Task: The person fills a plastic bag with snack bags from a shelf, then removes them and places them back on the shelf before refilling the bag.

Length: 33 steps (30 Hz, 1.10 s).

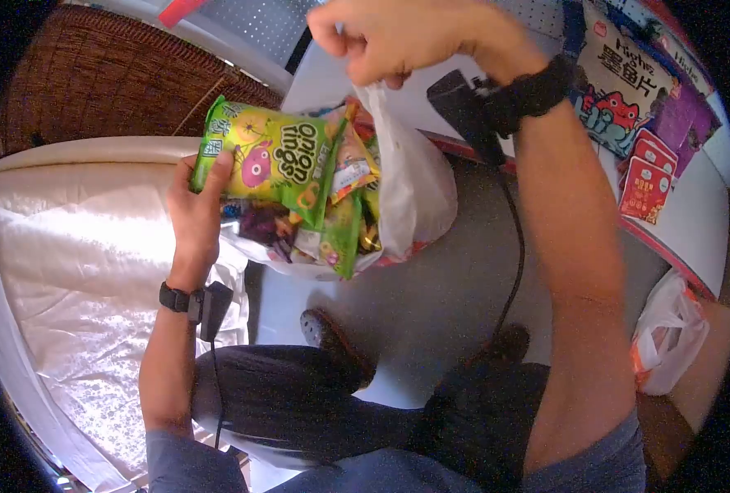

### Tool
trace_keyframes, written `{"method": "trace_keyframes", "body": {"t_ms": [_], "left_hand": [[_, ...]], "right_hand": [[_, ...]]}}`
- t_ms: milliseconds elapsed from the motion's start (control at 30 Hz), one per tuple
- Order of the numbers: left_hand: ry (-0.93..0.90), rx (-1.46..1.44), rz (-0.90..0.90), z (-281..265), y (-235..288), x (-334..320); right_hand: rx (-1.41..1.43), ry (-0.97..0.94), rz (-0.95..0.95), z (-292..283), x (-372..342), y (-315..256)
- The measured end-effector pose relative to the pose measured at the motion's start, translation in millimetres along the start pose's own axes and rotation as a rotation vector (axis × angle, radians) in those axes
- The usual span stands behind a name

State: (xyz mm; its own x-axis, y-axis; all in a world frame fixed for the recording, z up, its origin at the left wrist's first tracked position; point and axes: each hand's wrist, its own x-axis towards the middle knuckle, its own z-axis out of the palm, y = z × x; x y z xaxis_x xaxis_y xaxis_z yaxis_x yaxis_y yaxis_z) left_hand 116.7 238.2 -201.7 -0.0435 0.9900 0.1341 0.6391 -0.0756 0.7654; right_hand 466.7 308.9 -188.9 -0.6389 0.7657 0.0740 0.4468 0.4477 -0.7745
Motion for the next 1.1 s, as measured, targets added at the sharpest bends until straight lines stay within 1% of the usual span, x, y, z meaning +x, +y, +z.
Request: {"method": "trace_keyframes", "body": {"t_ms": [67,100,133,167,200,233,267,333,400,433,467,533,567,600,633,667,700,733,767,800,833,867,900,933,967,1000,1033,1067,1100], "left_hand": [[-0.007,-0.038,-0.008,1,1,0],[0.010,-0.047,0.041,4,2,-1],[0.028,-0.057,0.091,7,3,-2],[0.028,-0.056,0.091,9,4,-3],[-0.029,-0.050,0.171,12,6,-4],[-0.085,-0.041,0.250,16,8,-5],[-0.181,-0.085,0.129,20,10,-9],[-0.271,0.104,0.282,34,12,-17],[-0.375,0.191,0.308,49,12,-23],[-0.353,0.243,0.464,58,0,-25],[-0.345,0.259,0.456,65,9,-32],[-0.370,0.281,0.424,76,25,-39],[-0.360,0.290,0.420,85,21,-42],[-0.389,0.335,0.457,94,15,-43],[-0.419,0.380,0.491,98,7,-44],[-0.409,0.389,0.486,95,6,-43],[-0.442,0.410,0.657,92,5,-41],[-0.477,0.434,0.830,90,5,-38],[-0.615,0.326,0.713,88,4,-30],[-0.614,0.338,0.712,81,12,-26],[-0.499,0.218,0.604,72,20,-22],[-0.385,0.101,0.498,63,25,-18],[-0.258,0.059,0.334,57,18,-11],[-0.089,0.149,0.544,41,11,1],[0.034,0.196,0.453,29,-3,5],[0.104,0.237,0.514,11,-13,13],[0.178,0.312,0.470,-3,-19,15],[0.225,0.384,0.466,-18,-35,19],[0.249,0.493,0.423,-28,-45,18]], "right_hand": [[0.119,0.015,-0.061,-7,-9,-23],[0.224,-0.014,-0.047,-4,-11,-27],[0.224,-0.013,-0.046,-3,-11,-28],[0.312,-0.042,-0.042,-1,-10,-27],[0.400,-0.072,-0.038,1,-9,-29],[0.402,-0.073,-0.040,3,-7,-31],[0.406,-0.069,-0.045,6,-4,-35],[0.414,-0.070,-0.056,10,2,-39],[0.465,-0.210,-0.143,12,10,-41],[0.476,-0.224,-0.220,13,12,-44],[0.476,-0.227,-0.230,14,14,-47],[0.505,-0.341,-0.228,14,20,-55],[0.549,-0.367,-0.214,14,20,-60],[0.546,-0.371,-0.229,19,20,-61],[0.425,-0.239,-0.219,27,19,-60],[0.305,-0.108,-0.207,34,20,-58],[0.235,-0.063,-0.219,33,25,-52],[0.234,-0.066,-0.233,31,25,-44],[0.250,0.026,-0.191,30,23,-35],[0.269,0.121,-0.147,28,24,-38],[0.389,-0.058,-0.070,4,18,-43],[0.398,-0.049,-0.076,1,15,-42],[0.392,0.000,-0.066,0,11,-39],[0.384,0.048,-0.055,0,7,-36],[0.390,0.056,-0.054,-1,6,-35],[0.357,0.063,-0.052,-2,6,-35],[0.323,0.069,-0.049,-3,7,-36],[0.288,0.075,-0.047,-3,9,-38],[0.293,0.081,-0.047,-3,10,-39]]}}
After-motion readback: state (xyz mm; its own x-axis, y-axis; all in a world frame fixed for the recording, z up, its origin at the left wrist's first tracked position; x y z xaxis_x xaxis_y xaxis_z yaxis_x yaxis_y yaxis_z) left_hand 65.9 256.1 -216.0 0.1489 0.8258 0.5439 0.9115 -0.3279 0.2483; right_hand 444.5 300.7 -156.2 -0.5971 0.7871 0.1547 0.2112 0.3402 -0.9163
